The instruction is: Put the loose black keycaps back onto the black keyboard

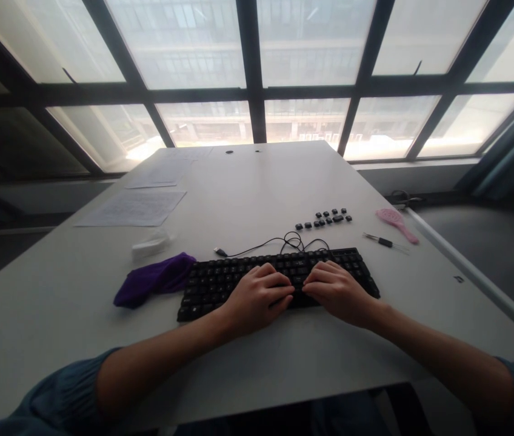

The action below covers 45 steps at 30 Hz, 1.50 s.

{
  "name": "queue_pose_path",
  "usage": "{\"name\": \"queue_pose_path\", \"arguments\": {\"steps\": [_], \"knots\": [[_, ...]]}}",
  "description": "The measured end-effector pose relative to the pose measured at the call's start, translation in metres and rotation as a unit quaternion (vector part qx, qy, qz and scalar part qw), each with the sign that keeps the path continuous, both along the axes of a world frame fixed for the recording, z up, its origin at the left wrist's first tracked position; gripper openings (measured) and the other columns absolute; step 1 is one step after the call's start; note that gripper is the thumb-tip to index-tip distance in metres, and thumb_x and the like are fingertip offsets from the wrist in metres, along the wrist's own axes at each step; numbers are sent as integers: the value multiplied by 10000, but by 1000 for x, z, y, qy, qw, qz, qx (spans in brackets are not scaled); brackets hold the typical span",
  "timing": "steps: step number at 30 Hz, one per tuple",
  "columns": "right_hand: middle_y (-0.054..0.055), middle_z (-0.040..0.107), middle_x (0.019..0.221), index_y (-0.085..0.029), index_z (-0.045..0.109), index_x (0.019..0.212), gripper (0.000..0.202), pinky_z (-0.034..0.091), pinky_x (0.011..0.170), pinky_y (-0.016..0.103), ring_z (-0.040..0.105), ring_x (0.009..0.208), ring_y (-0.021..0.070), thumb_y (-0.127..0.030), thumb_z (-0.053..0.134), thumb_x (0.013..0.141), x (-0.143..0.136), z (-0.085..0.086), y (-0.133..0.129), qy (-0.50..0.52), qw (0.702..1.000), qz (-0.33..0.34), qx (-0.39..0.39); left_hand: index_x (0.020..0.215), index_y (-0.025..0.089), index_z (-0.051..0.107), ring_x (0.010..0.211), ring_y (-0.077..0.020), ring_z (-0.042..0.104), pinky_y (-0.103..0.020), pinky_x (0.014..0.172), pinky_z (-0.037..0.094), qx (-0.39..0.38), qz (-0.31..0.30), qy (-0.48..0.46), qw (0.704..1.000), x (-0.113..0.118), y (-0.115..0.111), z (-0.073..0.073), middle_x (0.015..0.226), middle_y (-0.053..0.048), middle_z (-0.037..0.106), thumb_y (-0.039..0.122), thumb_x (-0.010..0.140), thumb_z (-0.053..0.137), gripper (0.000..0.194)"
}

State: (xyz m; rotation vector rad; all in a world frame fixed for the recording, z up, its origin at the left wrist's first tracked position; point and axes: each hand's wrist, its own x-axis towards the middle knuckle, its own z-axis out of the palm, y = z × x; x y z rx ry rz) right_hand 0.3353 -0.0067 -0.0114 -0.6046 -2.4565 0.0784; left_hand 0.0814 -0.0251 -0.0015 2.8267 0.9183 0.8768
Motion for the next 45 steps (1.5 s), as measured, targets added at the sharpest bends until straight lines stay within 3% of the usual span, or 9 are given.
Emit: {"name": "queue_pose_path", "arguments": {"steps": [11,18,25,32,37,41,45], "knots": [[76,697,952,-180,690,957,217,517,810,348,584,866,190,-70,506,988,1,-5,-3,-5,1000,10,-11,1087,230,753,905,-191,599,-355,818,543,15,-6,13,1000,-1,0,-4,1068,-37,755,231,957,634,176],[88,671,1013,-186,709,1036,183,545,837,349,577,939,204,-116,548,987,3,-7,0,-13,1000,-5,-21,1036,207,751,885,-187,594,-345,805,554,32,7,27,999,3,0,-1,1035,-39,746,217,965,621,149],[72,647,965,-177,698,853,174,505,814,357,532,910,197,-182,588,987,-2,-2,-8,-20,999,-40,-20,1040,211,747,901,-184,603,-338,809,556,42,10,44,998,3,-1,-2,1055,-49,730,223,967,617,149],[66,633,923,-177,693,804,207,471,790,366,500,869,194,-201,592,983,-2,0,-11,-29,998,-52,-24,981,202,745,914,-181,612,-340,817,559,45,15,56,997,6,-2,-3,1076,-43,720,200,973,598,147],[59,647,911,-187,697,827,167,485,789,361,519,875,198,-216,621,973,-2,-5,-8,8,996,-51,-72,937,196,734,932,-193,613,-354,843,554,18,18,46,999,7,-3,-3,1069,-48,721,211,974,600,140],[64,679,905,-196,710,904,119,498,800,365,553,867,201,-191,613,972,2,2,-3,88,992,-47,-77,1038,209,733,974,-202,621,-360,892,544,-12,33,17,999,4,1,6,1088,-54,728,234,974,613,138],[60,718,909,-197,717,917,93,503,829,363,593,910,217,-137,648,932,16,23,24,116,981,-124,-90,1107,220,741,1003,-214,630,-358,895,539,-54,88,-20,994,4,30,30,1069,-48,755,297,971,632,190]]}}
